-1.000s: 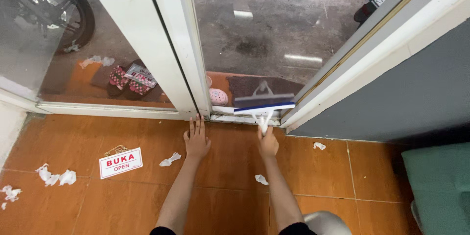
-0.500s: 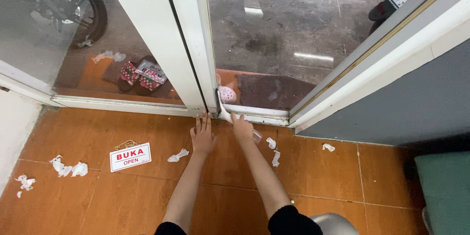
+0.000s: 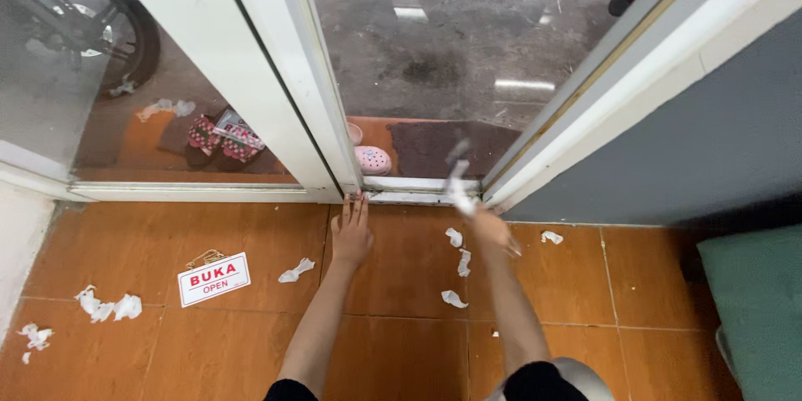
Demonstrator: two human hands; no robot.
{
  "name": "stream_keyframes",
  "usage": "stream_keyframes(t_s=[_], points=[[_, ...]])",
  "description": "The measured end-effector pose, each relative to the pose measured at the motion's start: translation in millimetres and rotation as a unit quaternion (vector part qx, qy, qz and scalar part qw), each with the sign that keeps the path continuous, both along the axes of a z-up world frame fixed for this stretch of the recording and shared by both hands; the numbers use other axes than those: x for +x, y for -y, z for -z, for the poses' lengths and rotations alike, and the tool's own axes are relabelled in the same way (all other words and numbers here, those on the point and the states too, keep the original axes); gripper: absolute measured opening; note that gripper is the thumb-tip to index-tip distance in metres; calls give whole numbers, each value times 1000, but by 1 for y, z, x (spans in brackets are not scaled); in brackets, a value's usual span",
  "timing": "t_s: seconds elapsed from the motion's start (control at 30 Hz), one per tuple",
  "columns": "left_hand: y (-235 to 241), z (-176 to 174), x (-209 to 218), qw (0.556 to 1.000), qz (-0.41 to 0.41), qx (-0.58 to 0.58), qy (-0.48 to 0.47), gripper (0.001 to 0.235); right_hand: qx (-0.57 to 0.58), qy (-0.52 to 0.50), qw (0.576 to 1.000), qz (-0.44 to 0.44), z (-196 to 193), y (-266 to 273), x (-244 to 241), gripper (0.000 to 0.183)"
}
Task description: The person cleans a glass door using a squeegee. They spray water onto the glass and then wipe it down with the tool from top to bottom.
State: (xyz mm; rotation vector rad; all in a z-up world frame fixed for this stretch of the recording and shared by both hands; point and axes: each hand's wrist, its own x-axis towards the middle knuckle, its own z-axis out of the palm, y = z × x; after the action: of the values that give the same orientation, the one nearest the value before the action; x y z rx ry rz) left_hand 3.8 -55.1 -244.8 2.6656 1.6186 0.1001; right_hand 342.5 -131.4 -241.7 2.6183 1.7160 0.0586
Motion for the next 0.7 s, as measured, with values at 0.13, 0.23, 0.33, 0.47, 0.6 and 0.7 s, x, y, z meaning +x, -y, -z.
stream_keyframes(t_s=[0.13, 0.23, 0.33, 0.47, 0.6, 0.7], points=[[-1, 3, 10, 999, 15, 39, -11, 92, -74, -25, 988, 131, -19, 43, 55, 68], [11, 2, 22, 999, 25, -7, -21, 94, -103, -62, 978, 171, -17, 52, 55, 71], [13, 0, 40, 999, 32, 8, -19, 92, -44, -13, 992, 119, -19, 48, 54, 74], [17, -11, 57, 997, 57, -44, -24, 91, -135, -84, 980, 115, -35, 64, 47, 80], [27, -24, 64, 997, 73, -27, 20, 87, -94, -132, 983, 85, -82, 84, 17, 65], [38, -41, 67, 986, 39, -116, 112, 74, -66, -214, 970, 90, -126, 105, -23, 58]])
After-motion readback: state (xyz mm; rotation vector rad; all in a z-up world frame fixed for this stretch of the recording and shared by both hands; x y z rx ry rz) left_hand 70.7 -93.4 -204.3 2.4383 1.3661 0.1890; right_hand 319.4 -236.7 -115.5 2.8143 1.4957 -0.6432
